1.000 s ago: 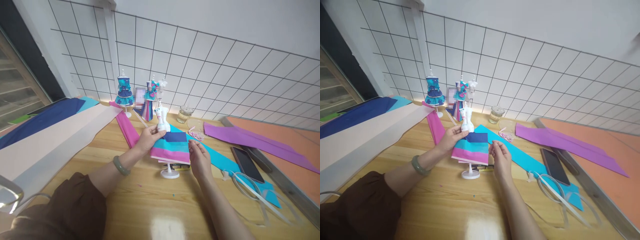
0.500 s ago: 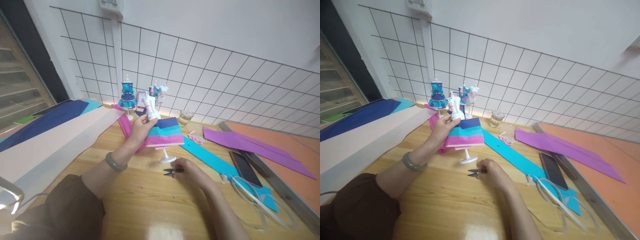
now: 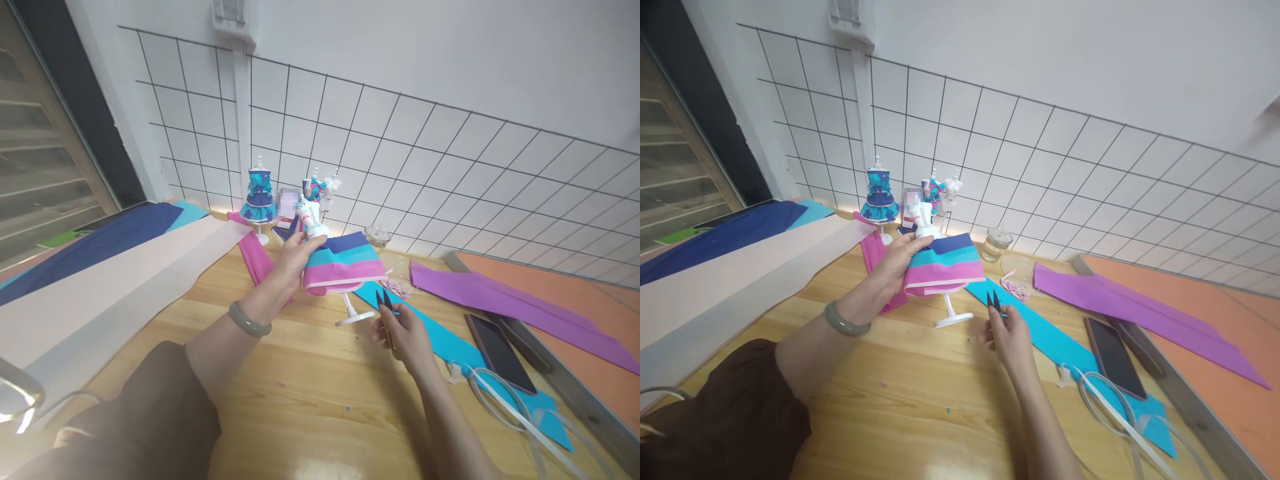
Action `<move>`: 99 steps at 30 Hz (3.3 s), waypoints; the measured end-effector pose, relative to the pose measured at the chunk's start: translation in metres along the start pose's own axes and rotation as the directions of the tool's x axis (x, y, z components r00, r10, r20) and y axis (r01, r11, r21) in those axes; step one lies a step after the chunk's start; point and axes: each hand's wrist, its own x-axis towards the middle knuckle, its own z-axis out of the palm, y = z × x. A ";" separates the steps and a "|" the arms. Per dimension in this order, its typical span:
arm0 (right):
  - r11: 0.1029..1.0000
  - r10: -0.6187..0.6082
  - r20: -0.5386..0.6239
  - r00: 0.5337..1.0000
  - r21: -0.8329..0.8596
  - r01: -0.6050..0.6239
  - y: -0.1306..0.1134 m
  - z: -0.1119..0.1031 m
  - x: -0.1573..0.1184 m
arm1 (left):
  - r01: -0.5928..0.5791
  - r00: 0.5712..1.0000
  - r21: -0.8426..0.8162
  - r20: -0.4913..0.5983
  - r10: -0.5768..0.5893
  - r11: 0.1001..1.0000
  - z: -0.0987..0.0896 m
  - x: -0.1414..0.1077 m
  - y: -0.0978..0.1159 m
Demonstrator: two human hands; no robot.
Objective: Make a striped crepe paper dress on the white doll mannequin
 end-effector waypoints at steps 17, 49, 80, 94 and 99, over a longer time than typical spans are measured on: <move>0.920 -0.138 0.349 0.927 0.392 -0.010 -0.016 0.032 -0.047 | -0.397 0.916 0.220 0.033 0.400 0.891 -0.003 0.012 -0.039; 0.844 -0.104 0.353 0.930 0.526 -0.106 -0.011 0.038 -0.035 | -0.377 0.926 0.215 0.061 0.373 0.901 0.005 0.002 -0.047; 0.814 -0.115 0.350 0.930 0.570 -0.113 -0.008 0.037 -0.034 | -0.357 0.931 0.262 0.022 0.365 0.896 0.007 -0.001 -0.058; 0.817 -0.105 0.343 0.933 0.565 -0.116 -0.012 0.038 -0.033 | -0.366 0.929 0.247 0.031 0.370 0.897 0.008 -0.003 -0.057; 0.819 -0.089 0.362 0.928 0.557 -0.138 -0.013 0.037 -0.034 | -0.365 0.929 0.232 0.034 0.368 0.902 0.009 -0.004 -0.057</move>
